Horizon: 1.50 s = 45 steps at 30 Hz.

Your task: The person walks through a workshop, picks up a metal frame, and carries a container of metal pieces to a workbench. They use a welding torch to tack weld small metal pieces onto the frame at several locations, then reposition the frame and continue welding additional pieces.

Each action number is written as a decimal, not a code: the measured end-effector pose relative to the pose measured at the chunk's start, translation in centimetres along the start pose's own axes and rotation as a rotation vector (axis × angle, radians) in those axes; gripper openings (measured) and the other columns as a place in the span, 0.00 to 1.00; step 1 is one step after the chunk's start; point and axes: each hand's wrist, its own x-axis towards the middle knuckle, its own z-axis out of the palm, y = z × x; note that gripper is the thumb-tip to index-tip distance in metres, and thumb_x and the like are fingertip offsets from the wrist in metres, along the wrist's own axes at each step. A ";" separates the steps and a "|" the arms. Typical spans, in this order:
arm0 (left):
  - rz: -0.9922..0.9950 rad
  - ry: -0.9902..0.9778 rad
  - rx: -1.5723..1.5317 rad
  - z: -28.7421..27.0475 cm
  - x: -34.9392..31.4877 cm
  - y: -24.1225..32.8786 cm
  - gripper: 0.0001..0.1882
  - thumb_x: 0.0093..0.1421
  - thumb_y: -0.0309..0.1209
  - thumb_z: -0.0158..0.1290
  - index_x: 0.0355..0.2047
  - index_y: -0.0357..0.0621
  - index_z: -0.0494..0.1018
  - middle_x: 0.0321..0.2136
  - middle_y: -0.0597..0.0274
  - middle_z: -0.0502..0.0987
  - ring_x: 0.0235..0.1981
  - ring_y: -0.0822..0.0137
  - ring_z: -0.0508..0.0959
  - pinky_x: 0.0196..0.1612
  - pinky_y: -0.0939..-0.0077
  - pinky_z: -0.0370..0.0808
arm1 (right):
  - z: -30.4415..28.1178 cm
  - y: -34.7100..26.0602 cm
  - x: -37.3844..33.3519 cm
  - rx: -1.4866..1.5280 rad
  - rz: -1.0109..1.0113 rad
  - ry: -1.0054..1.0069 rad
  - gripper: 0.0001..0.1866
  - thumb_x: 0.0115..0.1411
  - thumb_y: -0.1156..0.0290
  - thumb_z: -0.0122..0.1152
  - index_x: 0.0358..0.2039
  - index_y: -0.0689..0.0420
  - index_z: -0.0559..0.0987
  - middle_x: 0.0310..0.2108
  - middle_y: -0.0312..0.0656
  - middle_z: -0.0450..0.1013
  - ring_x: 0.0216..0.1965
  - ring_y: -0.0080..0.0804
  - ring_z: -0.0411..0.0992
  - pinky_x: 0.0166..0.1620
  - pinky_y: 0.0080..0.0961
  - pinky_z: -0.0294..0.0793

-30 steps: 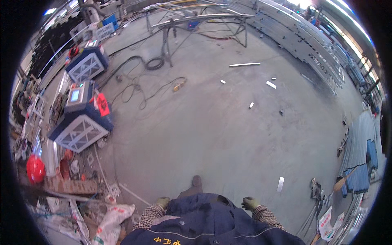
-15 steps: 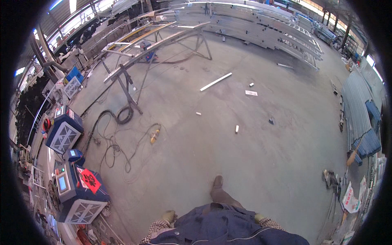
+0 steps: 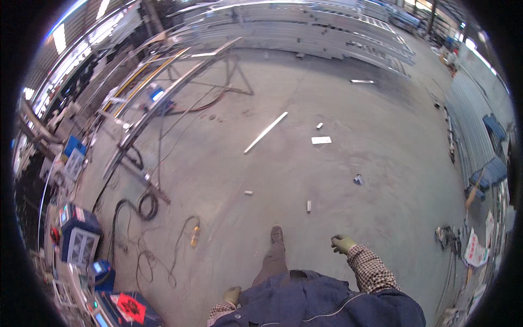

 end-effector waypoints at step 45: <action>0.247 -0.497 0.554 19.6 55.9 127.0 0.17 0.62 0.39 0.60 0.46 0.41 0.83 0.35 0.58 0.85 0.31 0.64 0.83 0.34 0.64 0.79 | -73.0 -17.7 47.0 -0.513 -0.148 0.312 0.17 0.71 0.55 0.61 0.46 0.55 0.82 0.34 0.43 0.82 0.31 0.37 0.79 0.34 0.39 0.80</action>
